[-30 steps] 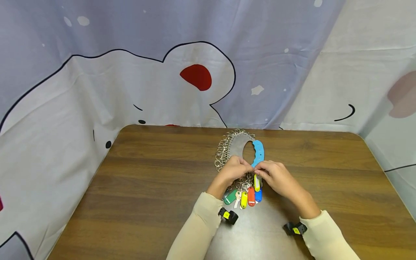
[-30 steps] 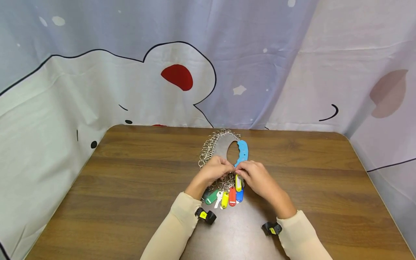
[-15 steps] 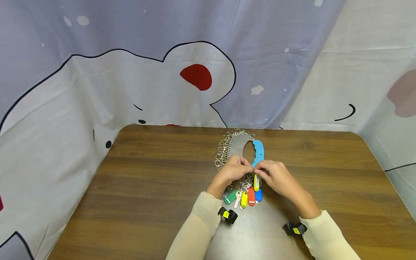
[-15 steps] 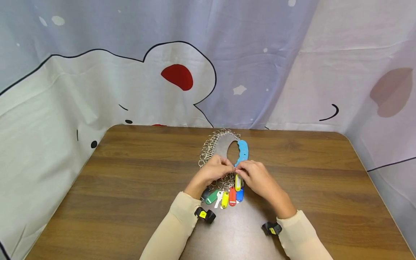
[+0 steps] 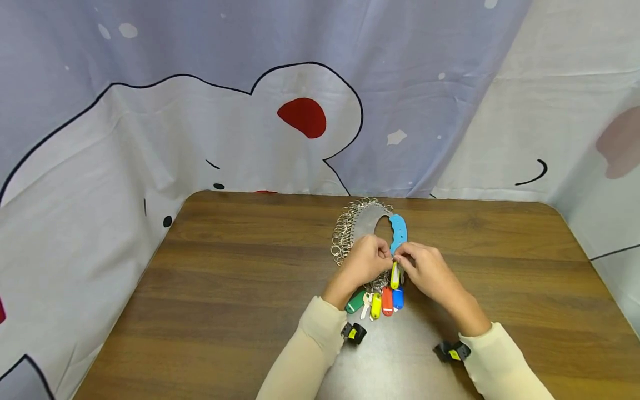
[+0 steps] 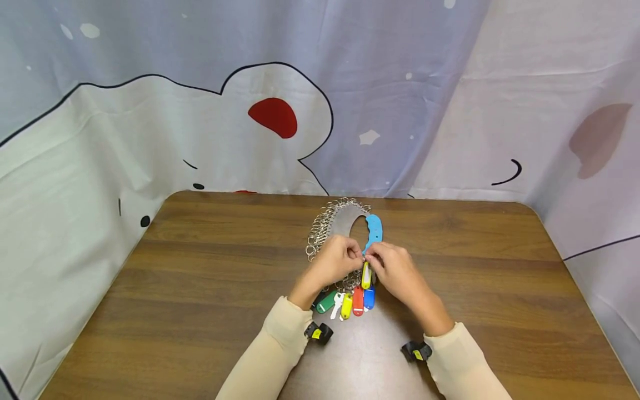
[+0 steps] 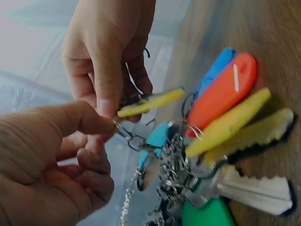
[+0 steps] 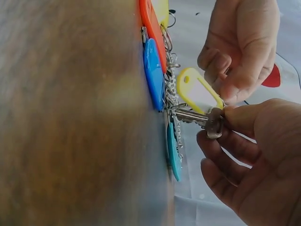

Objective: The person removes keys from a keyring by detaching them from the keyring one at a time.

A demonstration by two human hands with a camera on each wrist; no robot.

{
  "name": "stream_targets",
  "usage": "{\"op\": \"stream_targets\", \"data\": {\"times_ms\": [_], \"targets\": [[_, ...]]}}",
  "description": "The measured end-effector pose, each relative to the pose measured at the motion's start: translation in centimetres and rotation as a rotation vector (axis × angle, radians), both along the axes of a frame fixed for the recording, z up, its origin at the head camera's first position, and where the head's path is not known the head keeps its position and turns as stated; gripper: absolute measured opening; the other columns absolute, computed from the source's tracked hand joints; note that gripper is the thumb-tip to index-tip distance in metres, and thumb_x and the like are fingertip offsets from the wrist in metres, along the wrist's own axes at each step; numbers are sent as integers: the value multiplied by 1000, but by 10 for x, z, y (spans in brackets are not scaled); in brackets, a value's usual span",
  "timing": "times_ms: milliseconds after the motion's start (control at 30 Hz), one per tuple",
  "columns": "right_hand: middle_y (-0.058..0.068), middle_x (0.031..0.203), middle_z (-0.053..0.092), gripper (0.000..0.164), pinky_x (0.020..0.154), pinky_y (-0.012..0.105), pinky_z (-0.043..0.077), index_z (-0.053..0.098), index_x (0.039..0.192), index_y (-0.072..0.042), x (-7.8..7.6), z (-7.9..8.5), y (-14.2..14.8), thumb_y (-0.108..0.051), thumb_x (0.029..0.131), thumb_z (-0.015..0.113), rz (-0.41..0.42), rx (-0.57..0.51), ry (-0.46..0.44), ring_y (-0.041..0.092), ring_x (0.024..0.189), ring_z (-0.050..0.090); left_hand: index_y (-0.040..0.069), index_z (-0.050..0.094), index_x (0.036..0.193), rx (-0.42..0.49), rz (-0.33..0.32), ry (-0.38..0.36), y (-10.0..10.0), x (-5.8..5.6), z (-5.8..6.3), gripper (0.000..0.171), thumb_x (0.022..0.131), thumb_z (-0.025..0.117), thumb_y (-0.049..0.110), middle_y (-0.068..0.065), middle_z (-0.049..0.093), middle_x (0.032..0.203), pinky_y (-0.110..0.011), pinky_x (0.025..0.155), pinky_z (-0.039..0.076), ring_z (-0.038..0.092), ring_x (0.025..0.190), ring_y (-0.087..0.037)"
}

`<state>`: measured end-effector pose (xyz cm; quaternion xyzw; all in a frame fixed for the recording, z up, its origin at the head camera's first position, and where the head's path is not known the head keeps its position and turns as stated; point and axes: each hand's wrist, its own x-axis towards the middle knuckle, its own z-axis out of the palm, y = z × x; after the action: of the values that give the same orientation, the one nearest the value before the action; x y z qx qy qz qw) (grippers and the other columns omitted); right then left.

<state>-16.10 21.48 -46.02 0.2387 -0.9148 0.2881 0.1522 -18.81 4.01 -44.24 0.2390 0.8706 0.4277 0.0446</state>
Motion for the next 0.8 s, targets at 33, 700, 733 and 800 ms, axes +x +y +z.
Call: {"op": "stream_targets", "data": {"times_ms": [33, 700, 733, 800], "targets": [[5, 84, 70, 4, 63, 37, 54, 70, 86, -8, 0, 0, 0, -8, 89, 67, -4, -1, -1, 15, 71, 61, 9, 64, 65, -5, -12, 22, 0, -1, 0, 11, 74, 68, 2, 3, 53, 59, -13, 49, 36, 45, 56, -5], [3, 82, 70, 5, 63, 37, 53, 69, 86, -10, 0, 1, 1, -9, 90, 67, -34, -19, -69, 14, 69, 59, 9, 71, 74, -52, -58, 38, -3, -5, -7, 13, 84, 73, 18, 2, 62, 74, -13, 55, 43, 53, 65, -5], [3, 82, 70, 5, 62, 37, 53, 69, 86, -10, 0, 1, 1, -9, 90, 67, -32, -18, -70, 14, 69, 59, 9, 71, 75, -55, -59, 32, -3, -5, -7, 13, 85, 73, 17, 2, 62, 74, -13, 55, 43, 53, 65, -5], [3, 82, 70, 5, 62, 37, 53, 69, 85, -10, 0, 1, 1, -10, 90, 66, -29, -18, -73, 14, 69, 59, 9, 71, 76, -62, -63, 30, -3, -5, -8, 12, 85, 71, 15, 2, 63, 74, -13, 56, 43, 53, 65, -4]]}}
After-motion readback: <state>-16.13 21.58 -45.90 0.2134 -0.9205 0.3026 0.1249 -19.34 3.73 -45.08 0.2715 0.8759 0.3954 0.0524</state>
